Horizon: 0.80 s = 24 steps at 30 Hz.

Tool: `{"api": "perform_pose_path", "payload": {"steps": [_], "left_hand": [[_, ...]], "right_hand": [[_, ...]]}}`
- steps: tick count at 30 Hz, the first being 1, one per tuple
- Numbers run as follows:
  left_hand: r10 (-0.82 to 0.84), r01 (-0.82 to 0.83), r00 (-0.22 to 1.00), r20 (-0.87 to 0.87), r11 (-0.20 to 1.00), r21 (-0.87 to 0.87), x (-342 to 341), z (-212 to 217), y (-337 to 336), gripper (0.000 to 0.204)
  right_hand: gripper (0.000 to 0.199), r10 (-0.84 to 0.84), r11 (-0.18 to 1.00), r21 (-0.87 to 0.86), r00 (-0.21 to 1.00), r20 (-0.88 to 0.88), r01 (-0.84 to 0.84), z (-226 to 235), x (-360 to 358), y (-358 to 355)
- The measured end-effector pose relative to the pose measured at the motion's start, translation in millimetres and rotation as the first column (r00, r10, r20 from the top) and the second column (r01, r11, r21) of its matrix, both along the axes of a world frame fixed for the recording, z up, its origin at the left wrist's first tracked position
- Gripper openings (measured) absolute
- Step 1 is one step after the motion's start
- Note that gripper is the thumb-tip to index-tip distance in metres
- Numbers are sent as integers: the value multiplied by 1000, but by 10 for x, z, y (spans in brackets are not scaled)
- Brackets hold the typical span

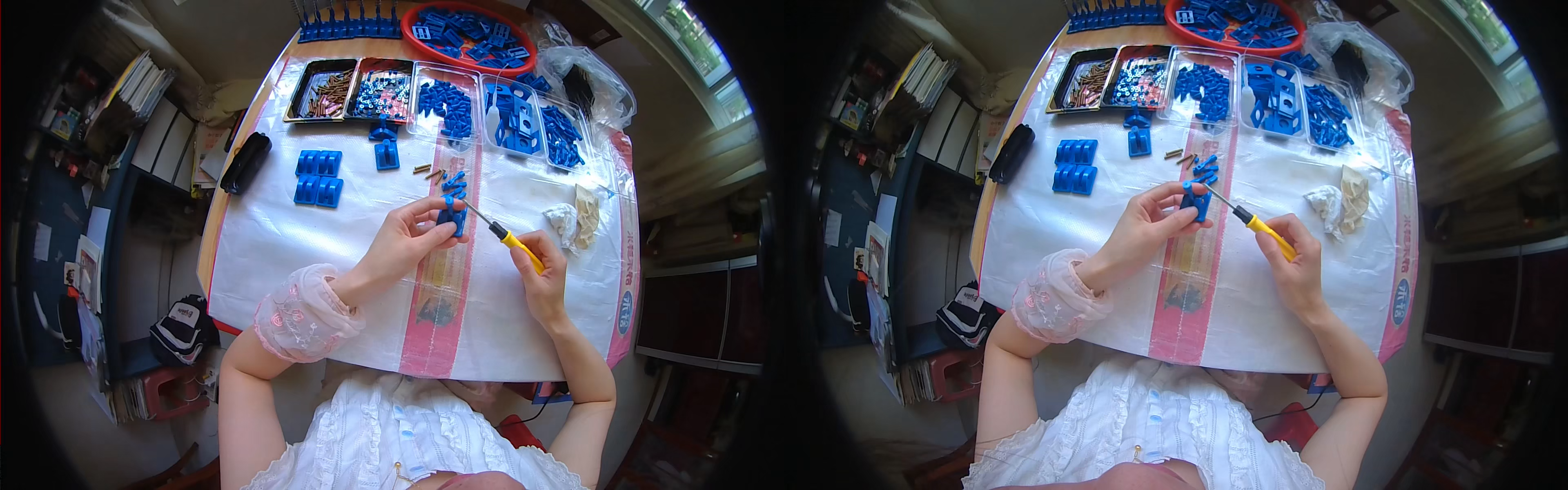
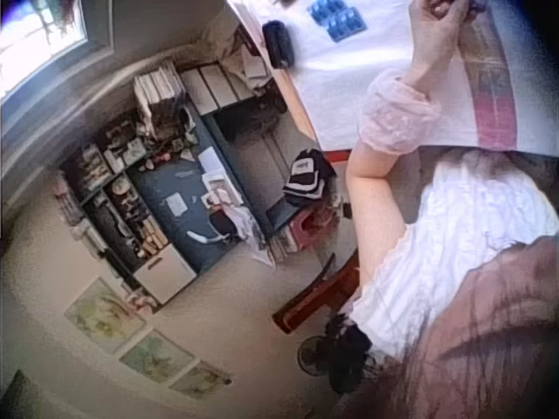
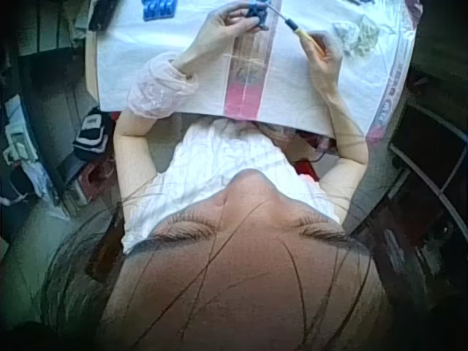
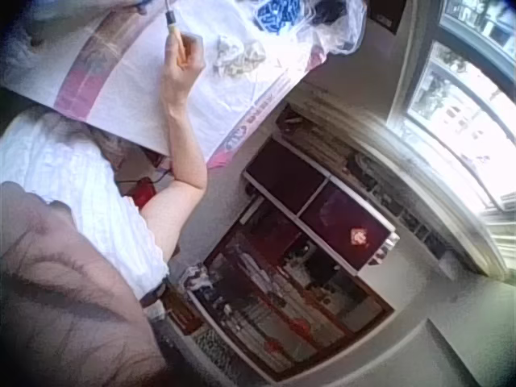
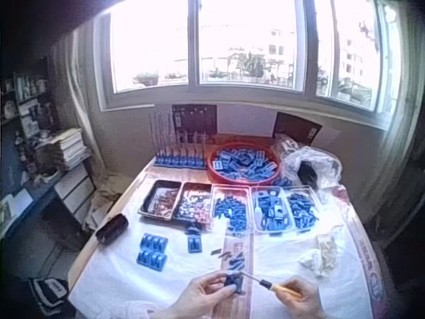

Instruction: Assemble small plastic electronic housing components using a screwdriver.

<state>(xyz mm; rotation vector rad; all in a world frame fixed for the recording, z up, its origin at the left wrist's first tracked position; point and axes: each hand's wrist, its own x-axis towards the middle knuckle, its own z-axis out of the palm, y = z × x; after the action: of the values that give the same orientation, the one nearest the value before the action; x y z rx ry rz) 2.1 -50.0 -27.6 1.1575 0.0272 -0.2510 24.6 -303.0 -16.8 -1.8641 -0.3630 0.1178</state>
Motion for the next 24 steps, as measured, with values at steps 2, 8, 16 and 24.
{"api": "perform_pose_path", "payload": {"steps": [2, 8, 16, 24], "left_hand": [[3, -4, 1000, 28, 998, 64, -17, 15, -16, 37], [-3, 1, 1000, 16, 996, 84, -42, 67, -10, 34], [-19, 20, 994, -109, 1000, 5, -37, 31, 27, 32], [-62, 63, 993, -103, 998, 4, -58, 61, -1, 32]], "right_hand": [[12, -2, 1000, 16, 999, -38, 3, 1, 4, -1], [13, 7, 1000, 31, 995, -98, -4, -1, 0, 3], [14, 11, 999, 45, 991, -136, -5, 4, 4, 1], [13, 73, 990, 131, 973, -220, -45, -29, 18, -25]]}}
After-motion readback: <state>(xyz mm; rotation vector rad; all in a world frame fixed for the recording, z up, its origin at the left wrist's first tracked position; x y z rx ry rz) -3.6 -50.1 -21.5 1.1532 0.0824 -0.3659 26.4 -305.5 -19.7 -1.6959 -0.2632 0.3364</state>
